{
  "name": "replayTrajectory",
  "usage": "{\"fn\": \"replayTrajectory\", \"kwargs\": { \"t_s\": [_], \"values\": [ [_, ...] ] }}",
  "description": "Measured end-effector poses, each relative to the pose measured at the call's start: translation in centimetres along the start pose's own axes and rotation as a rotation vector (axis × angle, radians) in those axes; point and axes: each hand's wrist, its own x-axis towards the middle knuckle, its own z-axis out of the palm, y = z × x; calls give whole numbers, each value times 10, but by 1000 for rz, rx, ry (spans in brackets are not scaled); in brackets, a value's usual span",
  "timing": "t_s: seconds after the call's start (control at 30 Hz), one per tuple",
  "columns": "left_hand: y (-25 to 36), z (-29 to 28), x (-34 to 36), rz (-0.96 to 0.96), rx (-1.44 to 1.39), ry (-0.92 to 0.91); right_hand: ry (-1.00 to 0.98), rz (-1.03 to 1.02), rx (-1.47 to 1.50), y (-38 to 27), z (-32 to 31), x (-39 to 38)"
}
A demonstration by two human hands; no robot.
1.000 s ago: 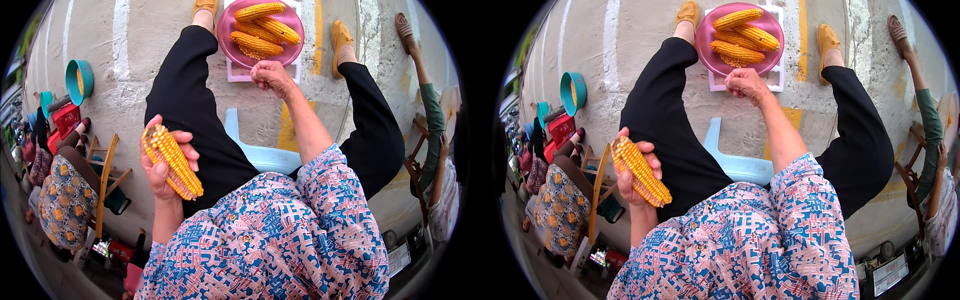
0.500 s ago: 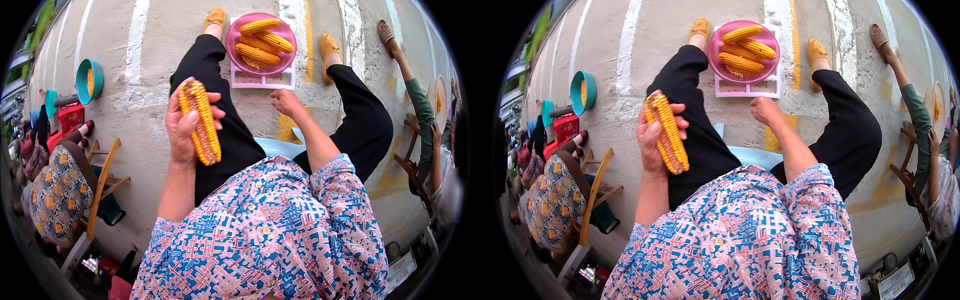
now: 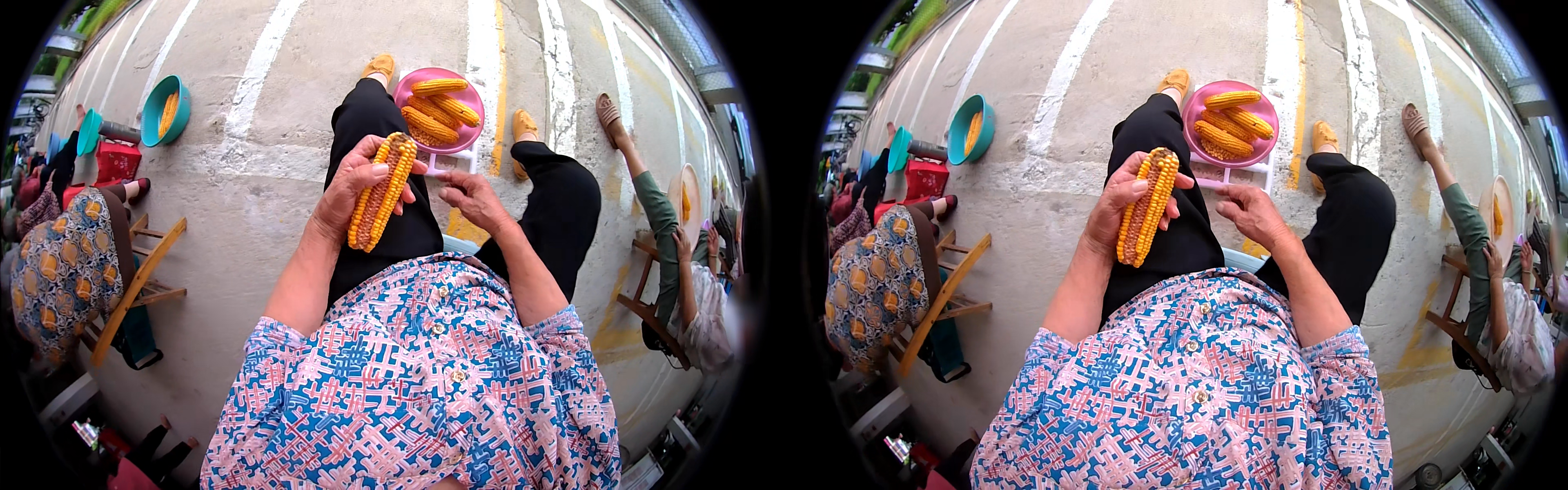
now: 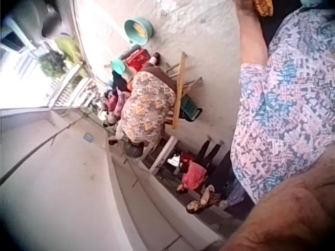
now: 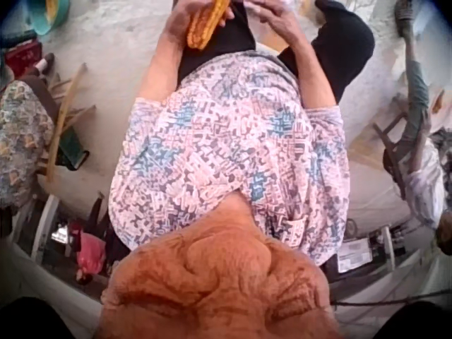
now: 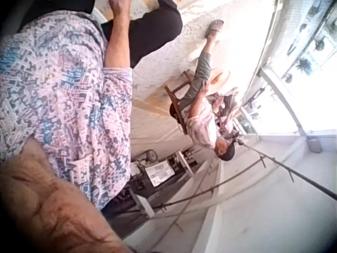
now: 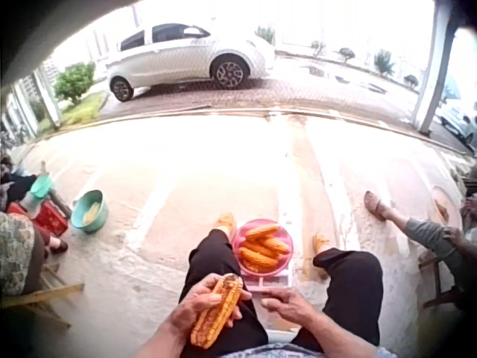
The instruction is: The person removes individual kernels from an ear of corn by hand and places the kernels into a bowl.
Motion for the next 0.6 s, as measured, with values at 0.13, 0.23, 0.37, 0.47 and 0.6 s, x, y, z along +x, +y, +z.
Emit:
{"fn": "replayTrajectory", "kwargs": {
  "t_s": [0.13,0.23,0.37,0.47,0.6],
  "values": [
    [-4,8,-5,-59,37,-54,-3,-37,358,-73,-11,-12],
    [-4,14,-5,-148,66,-84,15,-147,497,-101,-13,-22],
    [-6,19,-3,-243,104,-110,-18,-284,223,-109,-13,-21],
    [-11,20,-2,-303,138,-121,-56,-307,133,-103,-16,-15],
    [-8,24,-1,-419,114,-144,-48,-310,219,-91,-15,-23]
  ]
}}
